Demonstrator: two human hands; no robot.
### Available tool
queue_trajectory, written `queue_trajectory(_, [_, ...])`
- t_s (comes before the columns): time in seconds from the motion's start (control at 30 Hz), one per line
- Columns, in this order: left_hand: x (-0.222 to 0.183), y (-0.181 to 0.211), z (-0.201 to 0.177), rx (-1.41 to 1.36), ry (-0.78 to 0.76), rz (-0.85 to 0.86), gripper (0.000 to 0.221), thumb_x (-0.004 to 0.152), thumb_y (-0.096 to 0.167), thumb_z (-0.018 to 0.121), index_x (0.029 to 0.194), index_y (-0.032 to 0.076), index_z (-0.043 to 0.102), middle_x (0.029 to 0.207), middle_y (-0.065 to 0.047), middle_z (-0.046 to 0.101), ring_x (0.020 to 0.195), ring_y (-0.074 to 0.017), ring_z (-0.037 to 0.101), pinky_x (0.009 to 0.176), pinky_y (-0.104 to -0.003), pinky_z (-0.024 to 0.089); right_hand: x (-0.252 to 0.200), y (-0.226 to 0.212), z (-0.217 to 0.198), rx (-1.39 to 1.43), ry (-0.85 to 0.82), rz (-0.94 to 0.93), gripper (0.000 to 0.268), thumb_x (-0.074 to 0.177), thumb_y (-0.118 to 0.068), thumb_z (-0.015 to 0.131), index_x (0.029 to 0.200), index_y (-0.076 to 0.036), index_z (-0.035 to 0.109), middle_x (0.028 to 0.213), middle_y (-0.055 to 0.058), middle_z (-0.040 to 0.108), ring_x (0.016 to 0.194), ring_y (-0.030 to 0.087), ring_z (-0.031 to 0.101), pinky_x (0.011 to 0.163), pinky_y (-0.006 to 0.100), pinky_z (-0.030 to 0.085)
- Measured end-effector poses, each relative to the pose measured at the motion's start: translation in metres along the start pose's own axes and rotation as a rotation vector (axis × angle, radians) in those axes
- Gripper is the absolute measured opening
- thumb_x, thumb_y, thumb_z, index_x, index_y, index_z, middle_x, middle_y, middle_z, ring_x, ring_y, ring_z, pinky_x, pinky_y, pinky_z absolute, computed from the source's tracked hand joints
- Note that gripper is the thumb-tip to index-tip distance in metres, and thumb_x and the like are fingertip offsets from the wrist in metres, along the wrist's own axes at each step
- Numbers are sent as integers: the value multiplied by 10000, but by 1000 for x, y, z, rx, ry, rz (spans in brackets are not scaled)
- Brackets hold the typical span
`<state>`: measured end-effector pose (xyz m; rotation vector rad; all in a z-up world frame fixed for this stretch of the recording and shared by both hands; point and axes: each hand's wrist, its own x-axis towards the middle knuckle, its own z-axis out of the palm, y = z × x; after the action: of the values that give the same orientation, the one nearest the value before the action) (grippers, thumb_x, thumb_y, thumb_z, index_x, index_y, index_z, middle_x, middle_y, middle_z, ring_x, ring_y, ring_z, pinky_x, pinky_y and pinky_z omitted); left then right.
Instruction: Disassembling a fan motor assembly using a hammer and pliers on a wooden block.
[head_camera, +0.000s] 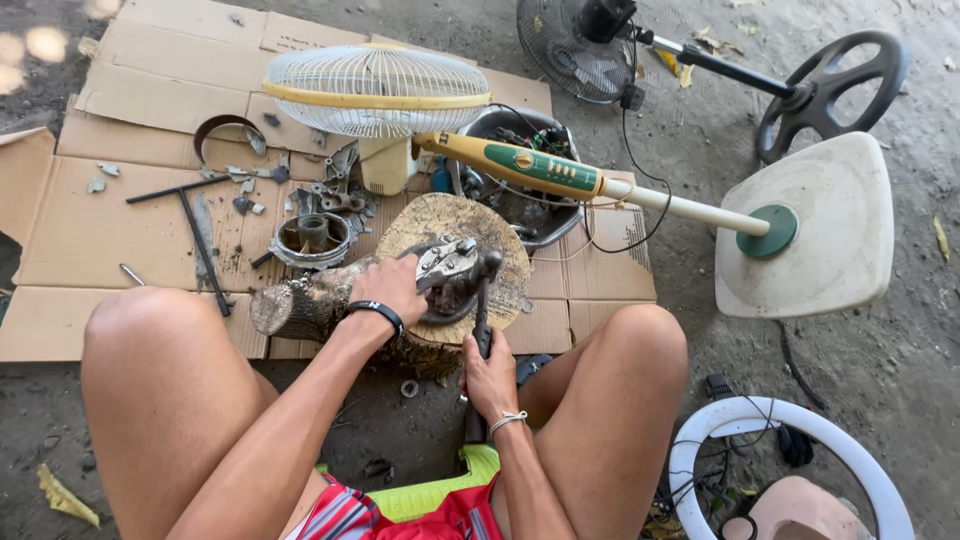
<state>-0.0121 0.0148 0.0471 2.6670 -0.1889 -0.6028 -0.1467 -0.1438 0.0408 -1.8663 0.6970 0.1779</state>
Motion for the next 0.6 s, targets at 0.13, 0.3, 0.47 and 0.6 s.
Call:
queue_trajectory(0.13, [-1,-7,6,19,10,11,408,881,410,638,1137,93,664,1029,-189,754,1047,-427,724,898,-558,565,-4,9,0,89,21,-1,226,974,-253,606,1026,-33,604,587,135,643,428,228,661,392,346,556])
queue_trajectory(0.3, [-19,3,-4,80,109,68,125,898,65,627,1009,44,572,714,-107,653,605,-253,643,605,-417,611,-39,-13,-8,182,-68,86,170,1036,-202,574,1055,-37,542,707,68,581,480,160,548,426,308,469])
queue_trajectory(0.47, [-17,5,-6,-23,98,12,122,917,59,583,1031,20,570,770,-141,671,680,-290,677,716,-460,611,-68,-35,-15,190,-92,67,161,1035,-185,580,1068,-29,557,694,63,572,460,147,532,384,293,451])
queue_trajectory(0.6, [-16,11,-16,-1,26,-10,223,906,73,660,1109,17,590,833,-155,711,742,-284,709,742,-429,637,-70,-48,-20,140,-52,-144,274,1018,-221,552,1217,-32,541,630,24,567,404,136,548,300,265,481])
